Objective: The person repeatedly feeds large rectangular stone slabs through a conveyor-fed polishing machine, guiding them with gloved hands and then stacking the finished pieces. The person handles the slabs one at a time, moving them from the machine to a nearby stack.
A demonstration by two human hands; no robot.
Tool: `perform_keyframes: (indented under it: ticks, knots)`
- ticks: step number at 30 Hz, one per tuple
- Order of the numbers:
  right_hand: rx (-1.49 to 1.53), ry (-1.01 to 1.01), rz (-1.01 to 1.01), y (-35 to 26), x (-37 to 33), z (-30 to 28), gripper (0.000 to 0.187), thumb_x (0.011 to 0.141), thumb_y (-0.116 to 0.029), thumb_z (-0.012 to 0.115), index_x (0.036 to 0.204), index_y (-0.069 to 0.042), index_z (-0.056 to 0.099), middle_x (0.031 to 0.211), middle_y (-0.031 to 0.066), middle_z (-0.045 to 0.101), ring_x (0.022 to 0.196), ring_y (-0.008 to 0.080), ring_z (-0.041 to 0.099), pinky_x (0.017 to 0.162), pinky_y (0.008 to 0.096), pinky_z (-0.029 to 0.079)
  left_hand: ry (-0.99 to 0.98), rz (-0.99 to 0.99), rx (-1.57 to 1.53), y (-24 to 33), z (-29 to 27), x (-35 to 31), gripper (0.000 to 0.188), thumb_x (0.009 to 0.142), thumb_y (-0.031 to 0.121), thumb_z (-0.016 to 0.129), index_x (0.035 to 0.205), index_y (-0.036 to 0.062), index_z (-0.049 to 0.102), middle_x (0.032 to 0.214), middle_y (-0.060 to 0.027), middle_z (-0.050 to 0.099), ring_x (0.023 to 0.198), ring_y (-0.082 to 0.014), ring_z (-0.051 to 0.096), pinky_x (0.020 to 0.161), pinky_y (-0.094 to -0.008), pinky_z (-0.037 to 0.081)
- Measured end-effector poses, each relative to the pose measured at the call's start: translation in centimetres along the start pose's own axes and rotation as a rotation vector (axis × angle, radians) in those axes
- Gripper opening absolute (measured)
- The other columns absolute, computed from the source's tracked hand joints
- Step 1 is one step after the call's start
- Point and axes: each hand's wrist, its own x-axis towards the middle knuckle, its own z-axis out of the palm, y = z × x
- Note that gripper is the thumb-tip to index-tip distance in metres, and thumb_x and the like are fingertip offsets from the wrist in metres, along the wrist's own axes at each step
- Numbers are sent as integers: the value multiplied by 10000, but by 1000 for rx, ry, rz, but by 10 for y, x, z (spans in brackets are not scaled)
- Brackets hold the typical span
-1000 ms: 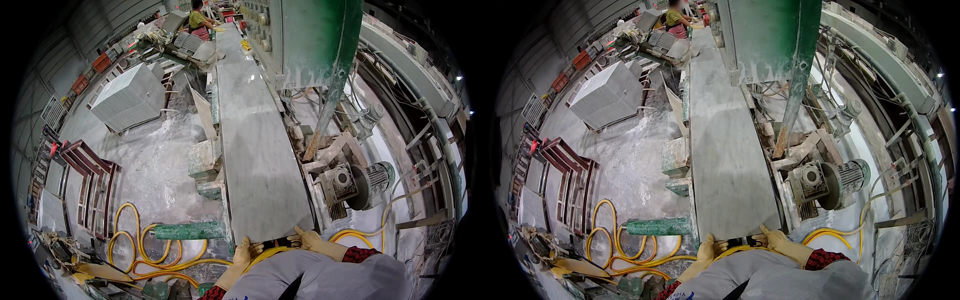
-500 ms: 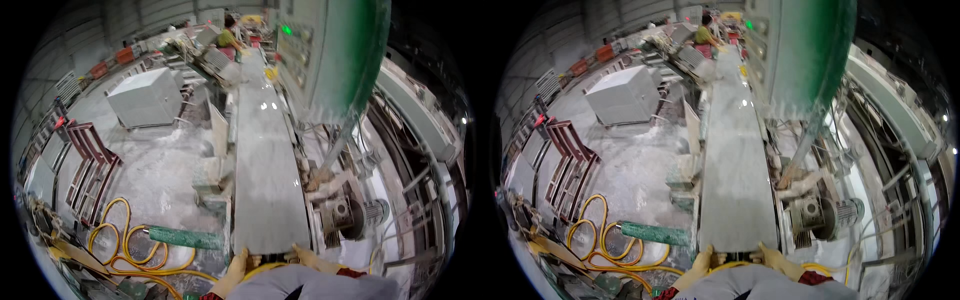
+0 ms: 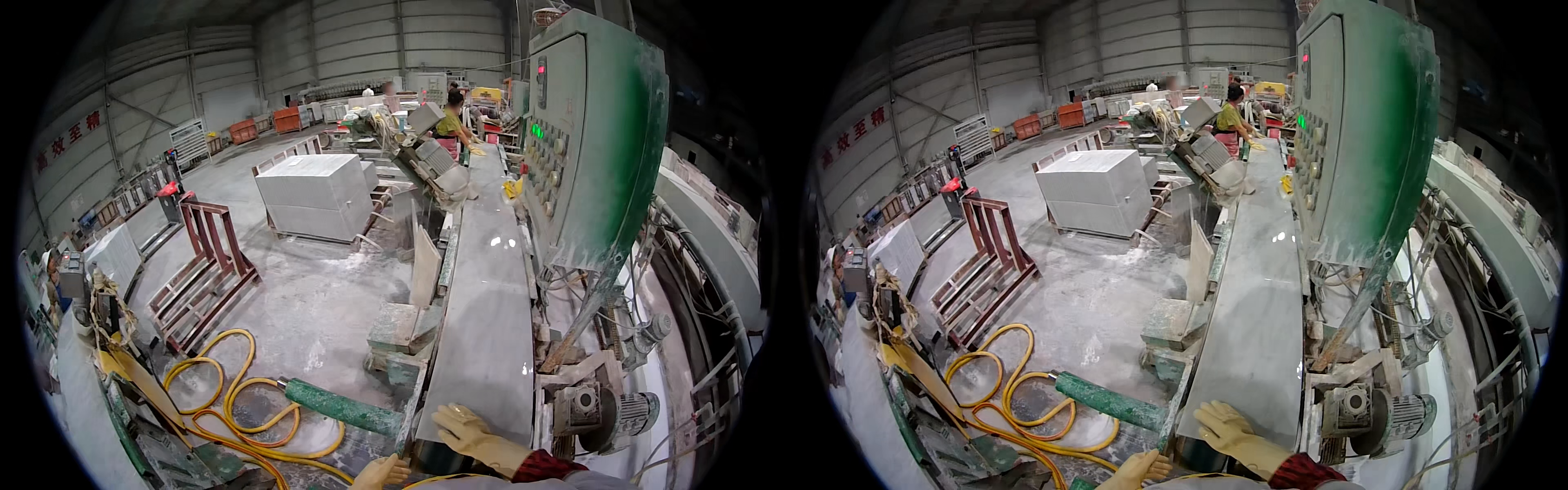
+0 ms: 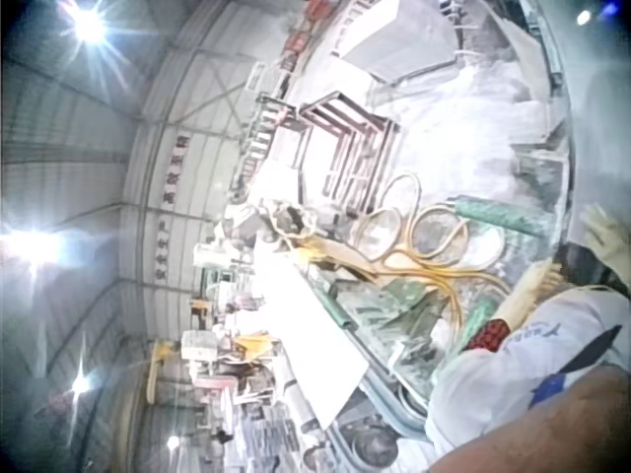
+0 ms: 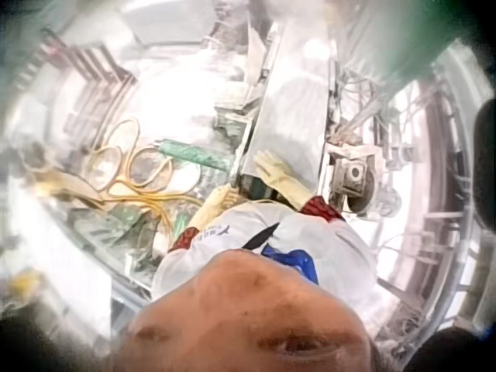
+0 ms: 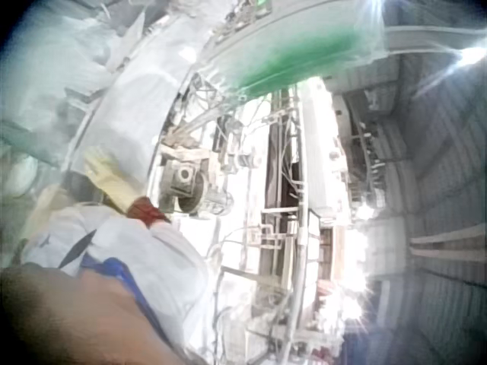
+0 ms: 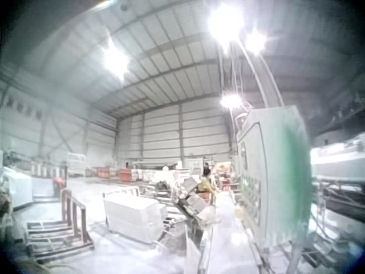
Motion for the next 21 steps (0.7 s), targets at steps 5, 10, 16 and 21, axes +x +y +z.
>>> perform_keyframes:
  ticks: [5, 10, 16, 21]
  knots:
    - [-59, 117, -134, 0, 1, 14, 483, 964, -258, 684, 1400, -57, 635, 1441, 245, 617, 1297, 485, 586, 1130, 568, 449, 126, 32, -22, -6, 3, -35, 527, 1050, 561, 639, 1200, 61, 710, 1037, -115, 777, 868, -213, 716, 763, -381, 587]
    - [-107, 108, -291, 2, 2, -1, 477, 939, -201, 716, 1362, 8, 646, 1424, 279, 616, 1301, 482, 590, 1131, 579, 450, 104, -27, -99, -50, -15, -29, 521, 1059, 543, 630, 1240, 58, 677, 1126, -128, 758, 958, -230, 705, 843, -403, 584]
    - [-6, 58, -266, 16, -19, -17, 410, 930, -169, 708, 1304, -3, 681, 1364, 260, 648, 1250, 452, 618, 1098, 558, 474, 114, -37, -60, -34, 7, -45, 523, 1065, 529, 623, 1284, 55, 659, 1185, -138, 739, 1009, -230, 700, 870, -408, 576]
    - [-56, 52, 29, 27, -82, -51, 365, 931, -162, 695, 1289, -93, 704, 1325, 202, 690, 1272, 404, 611, 1107, 507, 486, 65, -57, 33, -17, 17, -50, 534, 1060, 526, 644, 1286, 43, 658, 1191, -147, 735, 1034, -247, 703, 876, -414, 580]
